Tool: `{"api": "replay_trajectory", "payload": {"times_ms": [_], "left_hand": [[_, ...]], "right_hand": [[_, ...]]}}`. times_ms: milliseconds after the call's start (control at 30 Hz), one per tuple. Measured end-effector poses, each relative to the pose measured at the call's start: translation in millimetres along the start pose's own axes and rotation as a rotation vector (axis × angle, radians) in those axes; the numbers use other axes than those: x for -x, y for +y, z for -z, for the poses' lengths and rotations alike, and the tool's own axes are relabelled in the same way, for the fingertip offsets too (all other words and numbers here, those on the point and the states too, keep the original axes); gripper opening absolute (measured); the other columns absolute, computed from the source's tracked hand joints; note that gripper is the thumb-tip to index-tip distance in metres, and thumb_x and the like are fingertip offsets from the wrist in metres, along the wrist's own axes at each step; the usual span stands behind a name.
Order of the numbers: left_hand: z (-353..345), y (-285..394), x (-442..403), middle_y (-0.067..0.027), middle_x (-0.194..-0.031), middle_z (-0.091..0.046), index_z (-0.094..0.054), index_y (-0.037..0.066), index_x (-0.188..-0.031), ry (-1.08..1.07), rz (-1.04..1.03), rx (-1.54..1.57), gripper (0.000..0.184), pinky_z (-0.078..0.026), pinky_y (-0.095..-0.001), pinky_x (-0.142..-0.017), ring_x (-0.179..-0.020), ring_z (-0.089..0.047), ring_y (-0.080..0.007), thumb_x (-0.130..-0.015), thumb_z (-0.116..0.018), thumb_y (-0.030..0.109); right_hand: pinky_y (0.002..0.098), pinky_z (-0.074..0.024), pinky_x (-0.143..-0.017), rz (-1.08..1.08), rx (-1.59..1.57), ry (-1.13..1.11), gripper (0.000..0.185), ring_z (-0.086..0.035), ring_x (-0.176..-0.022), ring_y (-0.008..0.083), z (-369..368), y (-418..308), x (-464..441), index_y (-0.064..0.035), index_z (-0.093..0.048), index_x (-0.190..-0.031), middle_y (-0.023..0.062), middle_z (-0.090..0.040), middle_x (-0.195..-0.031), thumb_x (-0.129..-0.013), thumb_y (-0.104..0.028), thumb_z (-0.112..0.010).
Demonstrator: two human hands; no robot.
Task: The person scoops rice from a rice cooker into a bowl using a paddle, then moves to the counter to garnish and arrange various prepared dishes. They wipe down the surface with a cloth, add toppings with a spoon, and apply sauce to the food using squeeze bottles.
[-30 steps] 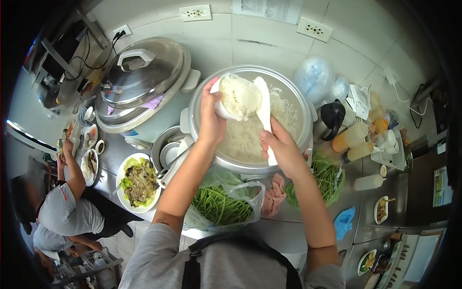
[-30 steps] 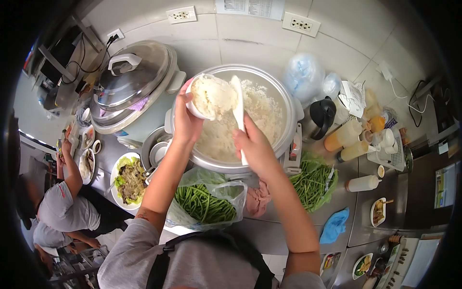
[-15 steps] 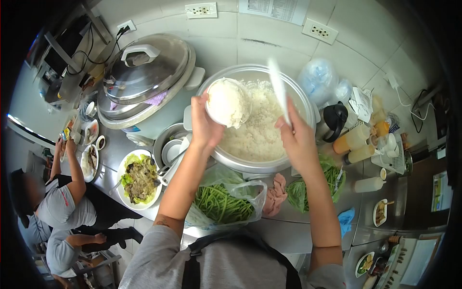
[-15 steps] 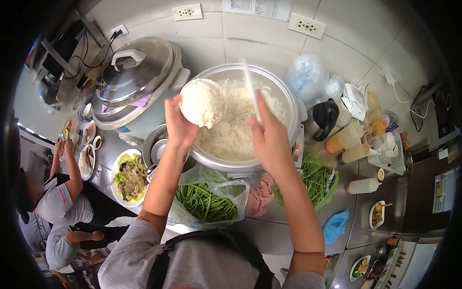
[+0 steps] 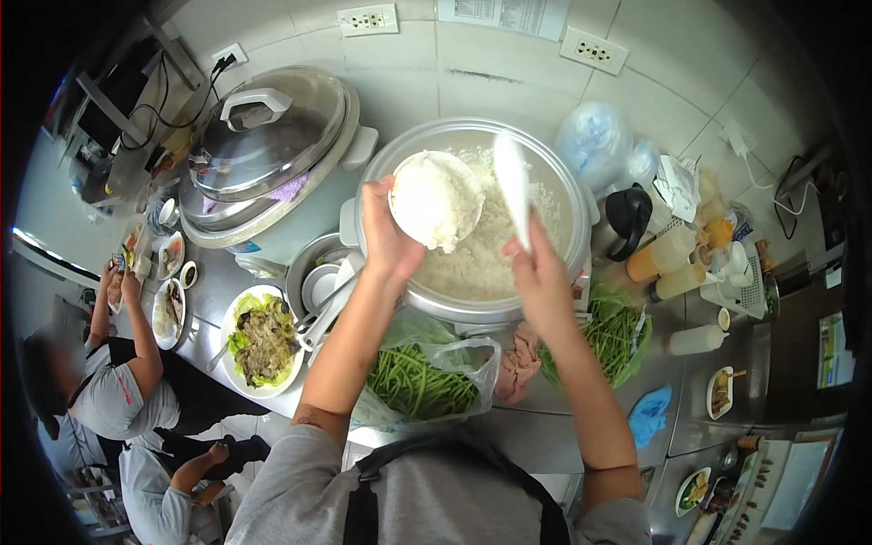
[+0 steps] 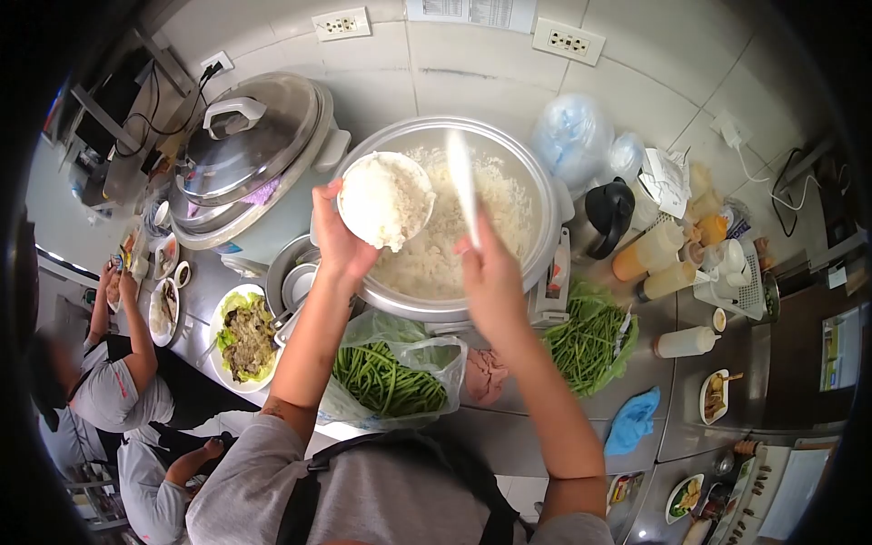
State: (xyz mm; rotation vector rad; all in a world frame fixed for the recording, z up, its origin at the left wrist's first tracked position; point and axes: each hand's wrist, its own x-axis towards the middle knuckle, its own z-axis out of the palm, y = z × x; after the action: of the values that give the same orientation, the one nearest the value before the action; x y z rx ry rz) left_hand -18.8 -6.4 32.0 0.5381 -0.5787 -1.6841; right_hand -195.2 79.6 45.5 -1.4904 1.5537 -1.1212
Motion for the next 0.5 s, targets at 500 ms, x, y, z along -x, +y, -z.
{"api": "replay_trajectory", "payload": {"times_ms": [500], "left_hand": [[0.4,10.7,9.0,-0.0156,-0.121,-0.057,-0.050,0.001,-0.124,-0.081,0.132,-0.047,0.062,-0.049,-0.0424,-0.090,-0.107,-0.059,-0.0291,-0.085,-0.045,0.049]], "right_hand": [[0.0348,-0.0470,-0.073,0.403,0.506,-0.275,0.059,-0.057,-0.074,0.0244,58.1,-38.6,-18.9,-0.0220,-0.041,-0.141,0.0133,-0.056,-0.087,-0.086,-0.004,-0.055]]}}
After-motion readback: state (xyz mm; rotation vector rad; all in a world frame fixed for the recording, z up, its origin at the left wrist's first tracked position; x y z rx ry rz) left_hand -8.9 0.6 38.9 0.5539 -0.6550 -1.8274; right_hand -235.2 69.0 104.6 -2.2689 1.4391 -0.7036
